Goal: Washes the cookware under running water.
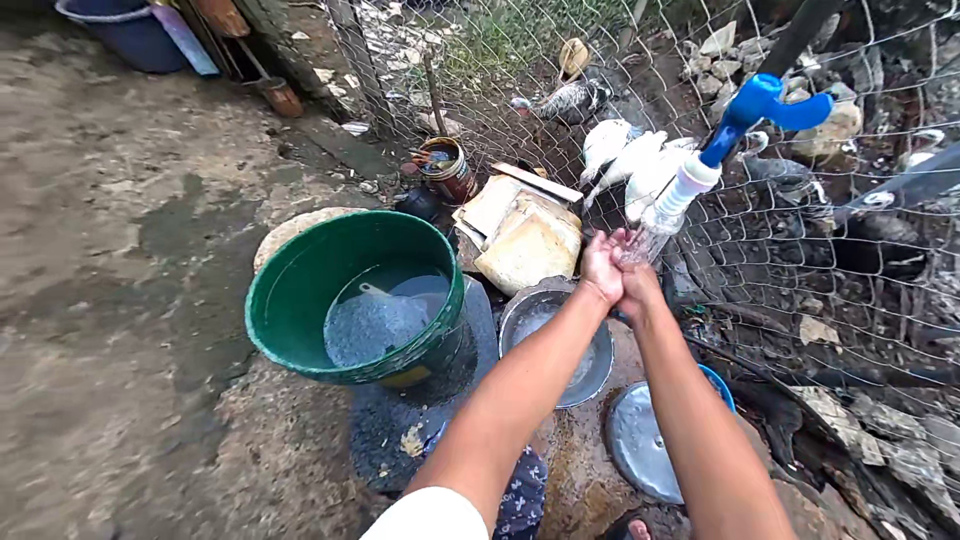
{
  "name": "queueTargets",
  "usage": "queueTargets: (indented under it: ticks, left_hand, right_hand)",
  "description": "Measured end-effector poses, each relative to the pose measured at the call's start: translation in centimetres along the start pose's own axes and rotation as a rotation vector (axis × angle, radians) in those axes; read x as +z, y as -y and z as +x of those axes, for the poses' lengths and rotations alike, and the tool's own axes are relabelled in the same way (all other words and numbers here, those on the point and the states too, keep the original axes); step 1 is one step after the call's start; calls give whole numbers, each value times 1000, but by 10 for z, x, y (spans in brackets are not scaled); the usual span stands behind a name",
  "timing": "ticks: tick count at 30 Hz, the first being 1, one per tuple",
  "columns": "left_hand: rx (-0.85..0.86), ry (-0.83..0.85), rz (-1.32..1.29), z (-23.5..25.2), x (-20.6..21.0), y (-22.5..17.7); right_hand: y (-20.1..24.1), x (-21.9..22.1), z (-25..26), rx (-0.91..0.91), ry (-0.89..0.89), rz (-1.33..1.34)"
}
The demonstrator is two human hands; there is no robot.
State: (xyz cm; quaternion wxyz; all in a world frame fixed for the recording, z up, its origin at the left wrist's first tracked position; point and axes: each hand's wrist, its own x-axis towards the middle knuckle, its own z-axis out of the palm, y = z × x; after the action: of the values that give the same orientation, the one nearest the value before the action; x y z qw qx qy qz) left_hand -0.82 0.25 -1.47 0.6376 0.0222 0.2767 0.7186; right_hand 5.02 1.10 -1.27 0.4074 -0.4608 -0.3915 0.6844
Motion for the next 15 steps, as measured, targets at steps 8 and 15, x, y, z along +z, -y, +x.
queueTargets:
  ticks: [8,15]
  left_hand:
    - [204,124,1055,-8,-83,-4]
    - [-75,512,1972,-95,-237,-18]
  right_hand:
    - [-70,2,32,38,-22,-231]
    - [-144,-27,65,288,257,-657]
